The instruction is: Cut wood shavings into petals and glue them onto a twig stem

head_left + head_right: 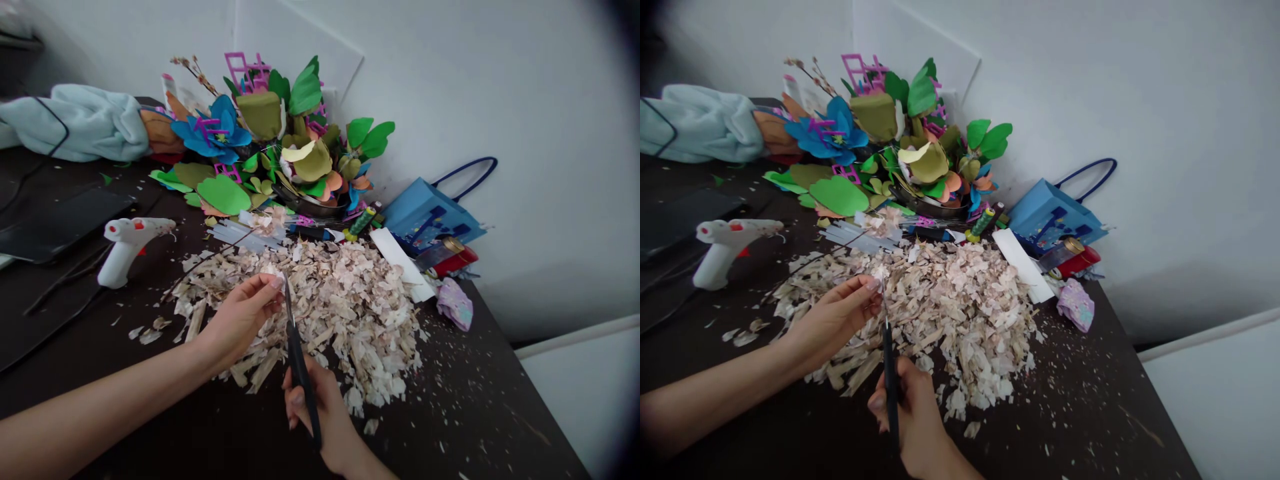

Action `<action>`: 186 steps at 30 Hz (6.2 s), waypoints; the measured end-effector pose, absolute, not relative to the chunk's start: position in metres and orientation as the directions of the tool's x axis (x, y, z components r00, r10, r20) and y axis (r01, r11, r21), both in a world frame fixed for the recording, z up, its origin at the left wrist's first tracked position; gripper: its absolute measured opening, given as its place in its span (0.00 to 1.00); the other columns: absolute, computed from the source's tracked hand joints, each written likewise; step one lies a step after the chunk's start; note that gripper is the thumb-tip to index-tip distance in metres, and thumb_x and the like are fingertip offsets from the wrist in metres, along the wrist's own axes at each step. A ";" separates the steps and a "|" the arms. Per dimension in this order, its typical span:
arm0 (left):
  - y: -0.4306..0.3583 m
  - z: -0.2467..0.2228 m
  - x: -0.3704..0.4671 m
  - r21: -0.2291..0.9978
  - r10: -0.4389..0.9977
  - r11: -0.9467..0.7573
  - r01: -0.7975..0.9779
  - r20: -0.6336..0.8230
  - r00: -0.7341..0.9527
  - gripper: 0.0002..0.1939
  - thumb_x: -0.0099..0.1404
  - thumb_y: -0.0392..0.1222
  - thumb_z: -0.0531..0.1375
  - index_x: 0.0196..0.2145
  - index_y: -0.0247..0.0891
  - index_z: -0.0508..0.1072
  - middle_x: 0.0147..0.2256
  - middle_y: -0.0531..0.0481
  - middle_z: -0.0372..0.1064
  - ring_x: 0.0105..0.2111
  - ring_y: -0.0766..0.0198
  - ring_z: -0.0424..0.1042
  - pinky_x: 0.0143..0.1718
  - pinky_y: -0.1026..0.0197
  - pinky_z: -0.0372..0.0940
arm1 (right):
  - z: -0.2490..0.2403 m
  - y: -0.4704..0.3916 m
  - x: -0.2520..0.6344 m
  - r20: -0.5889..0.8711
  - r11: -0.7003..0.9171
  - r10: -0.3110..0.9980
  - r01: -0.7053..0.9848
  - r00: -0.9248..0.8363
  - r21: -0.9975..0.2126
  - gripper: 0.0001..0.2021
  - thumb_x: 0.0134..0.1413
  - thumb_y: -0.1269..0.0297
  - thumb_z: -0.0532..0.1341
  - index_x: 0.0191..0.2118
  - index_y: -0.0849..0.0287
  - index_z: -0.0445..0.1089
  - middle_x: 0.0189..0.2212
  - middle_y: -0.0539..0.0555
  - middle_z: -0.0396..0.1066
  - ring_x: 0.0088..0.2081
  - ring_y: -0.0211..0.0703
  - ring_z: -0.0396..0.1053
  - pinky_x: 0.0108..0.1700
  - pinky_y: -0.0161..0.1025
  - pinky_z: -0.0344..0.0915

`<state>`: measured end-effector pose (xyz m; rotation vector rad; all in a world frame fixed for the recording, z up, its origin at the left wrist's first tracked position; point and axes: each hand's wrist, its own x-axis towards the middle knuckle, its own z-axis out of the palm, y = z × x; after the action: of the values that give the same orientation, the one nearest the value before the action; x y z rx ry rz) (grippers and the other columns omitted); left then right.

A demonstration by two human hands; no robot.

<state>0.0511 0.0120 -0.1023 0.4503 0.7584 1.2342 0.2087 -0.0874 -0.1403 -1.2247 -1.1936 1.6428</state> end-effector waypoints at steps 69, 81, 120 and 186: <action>0.018 -0.105 0.050 0.696 0.975 0.220 -0.684 -0.188 0.123 0.16 0.46 0.43 0.78 0.28 0.36 0.77 0.28 0.54 0.69 0.29 0.69 0.67 0.33 0.67 0.65 | -0.128 -0.085 0.219 -0.288 -0.269 0.912 0.102 -0.292 -0.958 0.30 0.49 0.31 0.62 0.32 0.58 0.63 0.20 0.44 0.58 0.19 0.32 0.55 0.22 0.32 0.54; 0.015 -0.103 0.051 0.725 0.979 0.197 -0.660 -0.177 0.097 0.17 0.46 0.45 0.78 0.28 0.37 0.77 0.28 0.55 0.70 0.30 0.70 0.67 0.34 0.68 0.65 | -0.122 -0.084 0.221 -0.225 -0.151 0.925 0.247 -0.305 -0.957 0.30 0.53 0.30 0.58 0.33 0.58 0.63 0.20 0.46 0.58 0.21 0.35 0.55 0.23 0.33 0.53; 0.014 -0.099 0.055 0.685 0.975 0.188 -0.704 -0.216 0.050 0.18 0.42 0.43 0.79 0.27 0.36 0.77 0.26 0.54 0.71 0.28 0.70 0.68 0.33 0.69 0.64 | -0.121 -0.083 0.212 -0.346 -0.354 0.896 0.024 -0.278 -0.935 0.29 0.46 0.33 0.66 0.30 0.57 0.61 0.19 0.43 0.59 0.19 0.31 0.54 0.22 0.31 0.54; 0.015 -0.100 0.054 0.681 0.974 0.192 -0.707 -0.223 0.050 0.18 0.43 0.43 0.79 0.26 0.35 0.77 0.25 0.54 0.70 0.27 0.70 0.67 0.31 0.68 0.64 | -0.118 -0.084 0.209 -0.378 -0.389 0.890 0.008 -0.253 -0.921 0.29 0.43 0.34 0.68 0.29 0.57 0.61 0.18 0.42 0.57 0.18 0.31 0.54 0.22 0.31 0.54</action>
<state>0.0539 0.0149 -0.1003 0.4463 0.7438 1.3458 0.2087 -0.0842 -0.1183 -1.3335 -1.1467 1.7175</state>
